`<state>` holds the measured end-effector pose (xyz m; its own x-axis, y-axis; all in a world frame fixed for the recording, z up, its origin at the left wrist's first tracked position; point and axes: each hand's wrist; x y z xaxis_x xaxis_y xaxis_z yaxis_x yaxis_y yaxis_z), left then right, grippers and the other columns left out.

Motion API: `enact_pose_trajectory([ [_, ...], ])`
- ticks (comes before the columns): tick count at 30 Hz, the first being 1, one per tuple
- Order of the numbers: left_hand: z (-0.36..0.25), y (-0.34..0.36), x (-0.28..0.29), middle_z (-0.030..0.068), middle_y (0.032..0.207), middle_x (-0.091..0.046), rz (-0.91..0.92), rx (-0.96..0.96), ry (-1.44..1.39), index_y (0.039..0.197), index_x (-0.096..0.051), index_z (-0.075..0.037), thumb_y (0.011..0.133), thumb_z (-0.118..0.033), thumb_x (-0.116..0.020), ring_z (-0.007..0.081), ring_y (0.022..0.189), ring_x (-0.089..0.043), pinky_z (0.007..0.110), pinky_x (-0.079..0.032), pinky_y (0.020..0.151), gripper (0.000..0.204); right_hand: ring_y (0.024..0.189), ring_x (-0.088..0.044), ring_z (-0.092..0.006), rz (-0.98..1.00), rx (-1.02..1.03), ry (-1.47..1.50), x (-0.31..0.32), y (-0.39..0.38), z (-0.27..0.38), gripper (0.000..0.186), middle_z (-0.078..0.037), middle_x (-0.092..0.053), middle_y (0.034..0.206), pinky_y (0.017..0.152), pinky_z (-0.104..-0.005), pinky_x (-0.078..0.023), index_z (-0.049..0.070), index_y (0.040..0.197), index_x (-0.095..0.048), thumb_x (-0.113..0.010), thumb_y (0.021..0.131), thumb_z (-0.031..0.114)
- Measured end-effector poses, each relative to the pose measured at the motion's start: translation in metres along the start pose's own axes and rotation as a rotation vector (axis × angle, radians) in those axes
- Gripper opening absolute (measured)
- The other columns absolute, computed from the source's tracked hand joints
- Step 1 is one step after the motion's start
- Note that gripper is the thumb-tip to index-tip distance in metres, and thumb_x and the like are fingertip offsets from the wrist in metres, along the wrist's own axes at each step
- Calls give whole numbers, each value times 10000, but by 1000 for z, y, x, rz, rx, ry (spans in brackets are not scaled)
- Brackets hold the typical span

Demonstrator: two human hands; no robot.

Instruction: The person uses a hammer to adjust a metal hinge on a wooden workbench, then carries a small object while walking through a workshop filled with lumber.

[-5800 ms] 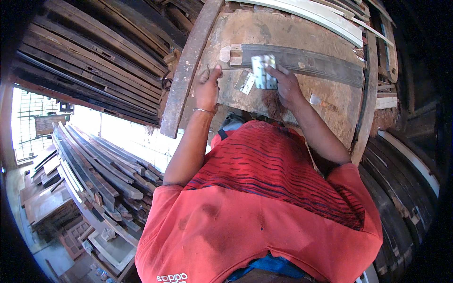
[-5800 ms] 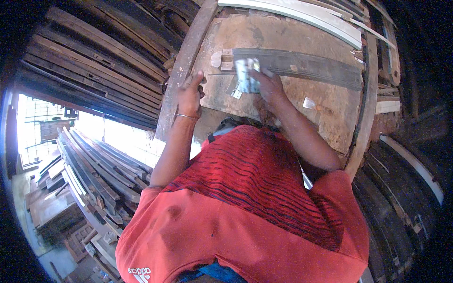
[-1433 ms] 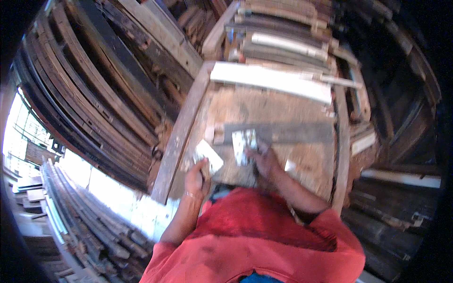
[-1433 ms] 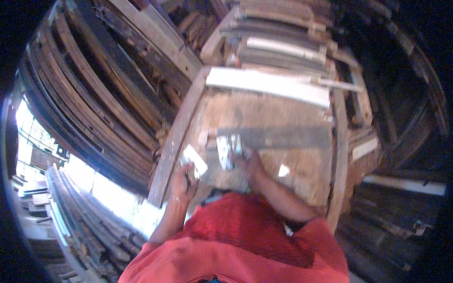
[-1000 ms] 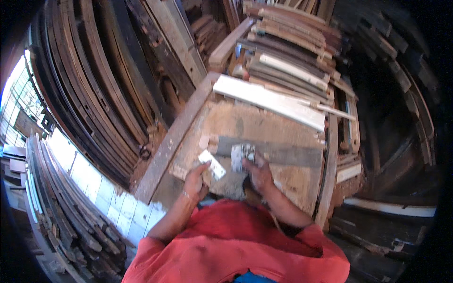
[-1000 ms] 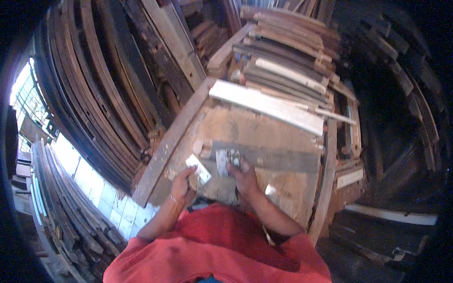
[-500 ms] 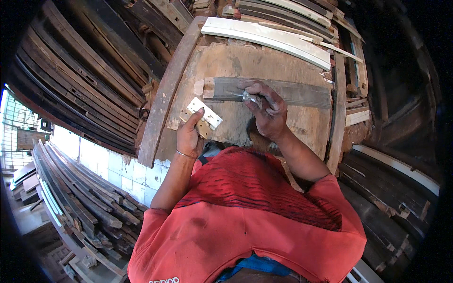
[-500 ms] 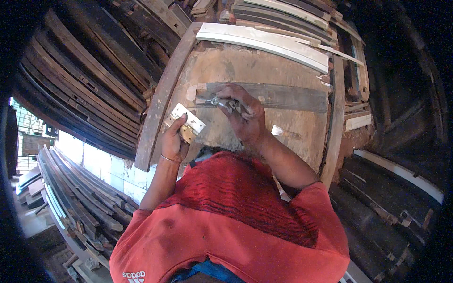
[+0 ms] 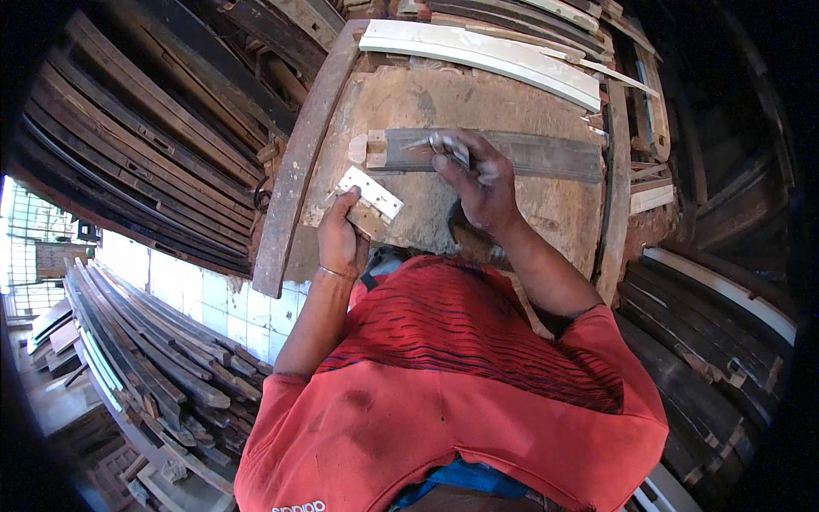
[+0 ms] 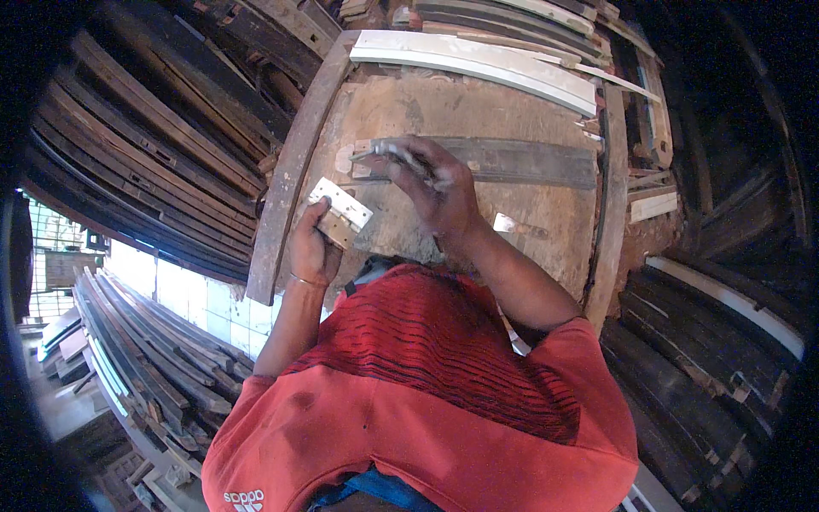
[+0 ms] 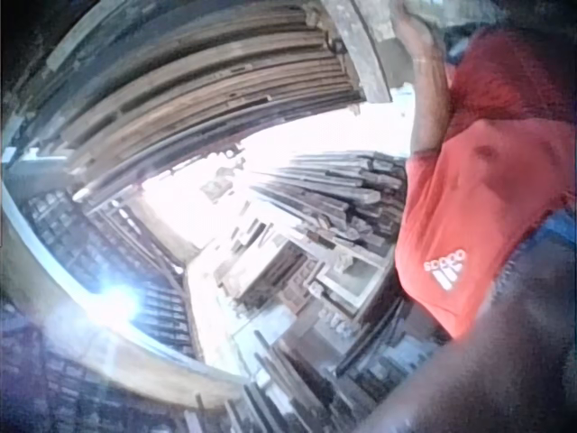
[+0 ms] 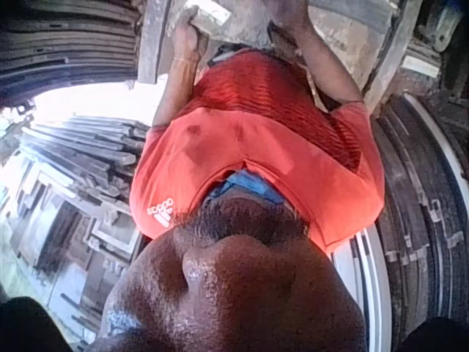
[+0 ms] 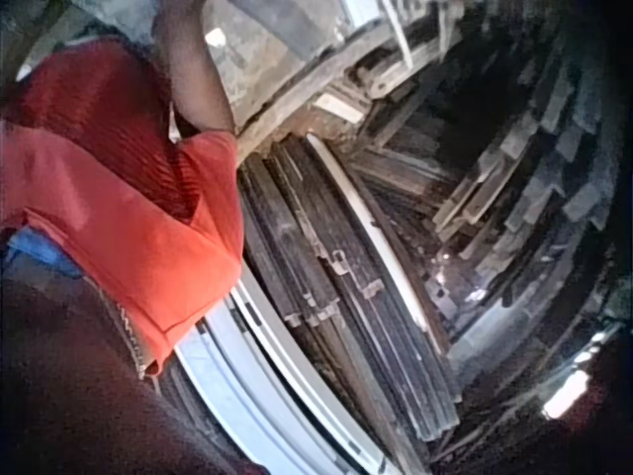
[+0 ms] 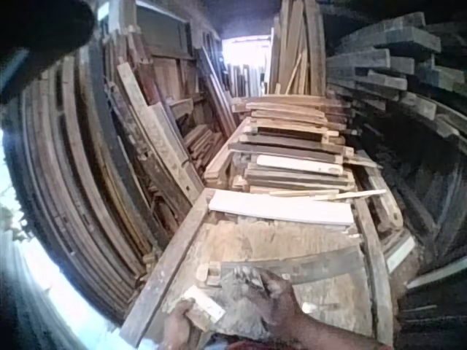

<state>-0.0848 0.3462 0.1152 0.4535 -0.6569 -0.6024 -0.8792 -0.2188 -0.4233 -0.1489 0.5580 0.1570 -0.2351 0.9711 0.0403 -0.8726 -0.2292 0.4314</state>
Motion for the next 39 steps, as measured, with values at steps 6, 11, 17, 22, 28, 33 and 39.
enact_pose_trajectory([
  [6,32,26,28,50,882,-666,62,81,87,1036,-598,-69,962,-282,-481,181,717,-659,292,-529,596,254,876,-620,-118,-50,-792,764,-15,-27,-46,311,-44,-670,1041,802,-308,-500,12,1188,-633,-608,932,188],
  [11,41,19,29,80,993,-687,193,209,42,1157,-577,-54,974,-348,-446,188,767,-677,294,-538,617,370,834,-617,-121,-82,-719,193,-24,-70,-122,285,-30,-681,969,758,-289,-500,18,1125,-641,-570,974,249],
  [17,56,12,27,118,1143,-666,250,345,-69,1246,-548,-37,993,-395,-430,242,1005,-671,345,-548,845,454,1055,-571,-204,38,-845,91,-31,-91,-111,542,-139,-612,1193,944,-299,-440,-75,1235,-567,-575,957,390],
  [22,79,20,35,143,1150,-647,89,318,191,1231,-529,-43,993,-473,-454,290,1036,-645,434,-529,895,497,1002,-615,-219,122,-923,476,-43,-108,-136,514,-111,-659,1064,904,-362,-475,-1,1228,-580,-556,954,434],
  [28,75,10,35,36,972,-643,124,334,170,1171,-563,-96,978,-325,-539,139,782,-625,306,-524,669,301,926,-613,-130,110,-791,611,-41,-119,-125,452,-52,-640,1066,797,-305,-531,27,1218,-556,-752,839,175],
  [33,86,6,56,-51,830,-575,85,346,509,1178,-566,-125,945,-221,-588,39,567,-468,205,-361,464,253,936,-615,-131,125,-853,605,-35,-134,-131,478,-61,-640,1093,822,-310,-529,16,1258,-525,-732,851,158],
  [39,79,8,59,-45,712,-488,-27,371,663,1152,-621,-92,862,-158,-697,51,475,-354,240,-280,436,306,1002,-602,-138,-97,-823,798,-49,-167,-156,515,-75,-638,1190,878,-299,-496,-2,1305,-556,-716,844,162],
])
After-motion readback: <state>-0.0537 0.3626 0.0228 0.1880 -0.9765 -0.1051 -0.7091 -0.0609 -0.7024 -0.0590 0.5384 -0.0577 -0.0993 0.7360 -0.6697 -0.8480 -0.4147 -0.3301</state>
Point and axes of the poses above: each hand's wrist, its own y-axis towards the middle knuckle, its own x-axis out of the back of the hand, z = x × y
